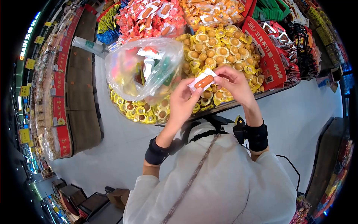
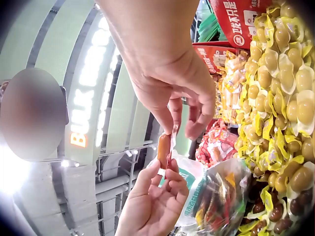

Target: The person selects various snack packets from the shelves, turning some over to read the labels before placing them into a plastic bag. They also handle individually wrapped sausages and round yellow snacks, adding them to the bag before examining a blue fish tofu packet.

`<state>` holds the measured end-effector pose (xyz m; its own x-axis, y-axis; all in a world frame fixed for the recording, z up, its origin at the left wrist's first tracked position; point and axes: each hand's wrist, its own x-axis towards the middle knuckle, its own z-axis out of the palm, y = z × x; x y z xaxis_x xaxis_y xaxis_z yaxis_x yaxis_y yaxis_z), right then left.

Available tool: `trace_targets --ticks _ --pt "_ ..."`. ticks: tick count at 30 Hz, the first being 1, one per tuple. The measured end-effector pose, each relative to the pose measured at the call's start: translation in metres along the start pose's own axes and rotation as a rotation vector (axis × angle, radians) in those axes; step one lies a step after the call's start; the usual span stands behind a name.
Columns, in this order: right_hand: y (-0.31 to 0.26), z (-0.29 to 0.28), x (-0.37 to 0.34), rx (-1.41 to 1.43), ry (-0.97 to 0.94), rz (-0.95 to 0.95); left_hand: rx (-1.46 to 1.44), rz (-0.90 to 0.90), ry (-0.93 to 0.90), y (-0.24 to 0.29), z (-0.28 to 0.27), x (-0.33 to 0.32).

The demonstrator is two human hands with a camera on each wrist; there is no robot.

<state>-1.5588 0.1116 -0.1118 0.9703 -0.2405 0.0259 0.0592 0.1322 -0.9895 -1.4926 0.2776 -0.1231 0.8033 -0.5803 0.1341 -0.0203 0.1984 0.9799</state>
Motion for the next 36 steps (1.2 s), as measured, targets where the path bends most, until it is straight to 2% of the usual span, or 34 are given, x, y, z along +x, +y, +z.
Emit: trace_targets --ticks 3,6,12,27,31,33,36 --pt "-0.004 0.001 -0.001 0.120 -0.021 0.020 -0.099 -0.141 -0.100 0.004 -0.004 0.001" --pt "-0.005 0.001 0.000 0.105 -0.009 0.024 -0.121 -0.229 -0.184 0.007 -0.004 0.002" --pt "-0.004 0.000 0.001 0.014 0.040 0.088 -0.288 -0.365 -0.208 0.010 -0.007 -0.001" --pt "-0.009 -0.001 0.002 0.011 0.010 0.053 -0.306 -0.345 -0.181 0.012 -0.005 -0.002" --pt "-0.010 0.004 0.000 -0.001 -0.028 0.063 -0.247 -0.315 -0.142 0.008 0.000 -0.002" --pt "-0.005 0.002 -0.002 0.020 -0.096 0.070 -0.197 -0.229 -0.136 -0.001 -0.001 -0.005" --pt "-0.001 -0.004 -0.004 0.039 -0.064 0.099 -0.213 -0.205 -0.089 -0.001 -0.003 -0.015"
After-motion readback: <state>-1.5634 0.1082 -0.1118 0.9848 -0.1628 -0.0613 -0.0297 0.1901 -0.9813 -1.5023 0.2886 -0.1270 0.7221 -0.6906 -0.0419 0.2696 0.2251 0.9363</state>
